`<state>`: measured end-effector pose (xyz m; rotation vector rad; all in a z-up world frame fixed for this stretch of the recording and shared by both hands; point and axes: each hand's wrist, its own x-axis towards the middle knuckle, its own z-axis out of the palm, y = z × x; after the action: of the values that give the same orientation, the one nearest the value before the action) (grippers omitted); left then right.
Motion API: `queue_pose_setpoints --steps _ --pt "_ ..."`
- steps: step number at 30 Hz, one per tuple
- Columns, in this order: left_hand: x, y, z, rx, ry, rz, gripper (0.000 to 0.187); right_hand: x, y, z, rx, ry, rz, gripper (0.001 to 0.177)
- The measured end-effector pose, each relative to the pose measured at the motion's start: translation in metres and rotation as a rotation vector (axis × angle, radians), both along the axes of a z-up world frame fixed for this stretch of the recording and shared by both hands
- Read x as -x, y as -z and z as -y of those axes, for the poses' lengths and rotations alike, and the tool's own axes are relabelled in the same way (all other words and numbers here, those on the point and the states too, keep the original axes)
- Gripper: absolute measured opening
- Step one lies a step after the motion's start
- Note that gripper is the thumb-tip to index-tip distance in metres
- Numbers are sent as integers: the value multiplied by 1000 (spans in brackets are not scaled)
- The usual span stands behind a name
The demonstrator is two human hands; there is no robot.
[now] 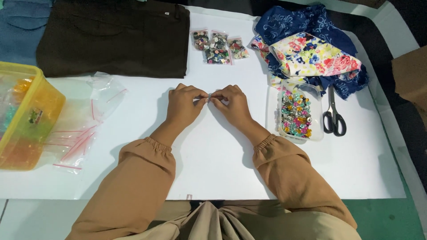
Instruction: Sorting small decorative buttons and placing them into small plastic zip-lock bags for packaging.
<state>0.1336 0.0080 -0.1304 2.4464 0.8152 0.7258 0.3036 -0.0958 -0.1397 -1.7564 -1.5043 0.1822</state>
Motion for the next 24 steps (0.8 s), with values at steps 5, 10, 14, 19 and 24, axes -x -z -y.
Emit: queue_pose_setpoints --steps 5,10,14,19,24 --pt "0 3 -2 -12 3 67 14 3 -9 9 -44 16 -43 10" --pt "1 -11 16 -142 35 268 21 1 -33 33 -195 -7 -36 13" --pt "-12 -17 49 -298 244 465 28 -30 -51 62 -328 -9 110 19" --pt "-38 -16 92 -369 488 554 29 -128 -43 120 -292 85 287 26" --pt "-83 -15 116 -338 526 588 13 -199 -19 174 -70 405 324 25"
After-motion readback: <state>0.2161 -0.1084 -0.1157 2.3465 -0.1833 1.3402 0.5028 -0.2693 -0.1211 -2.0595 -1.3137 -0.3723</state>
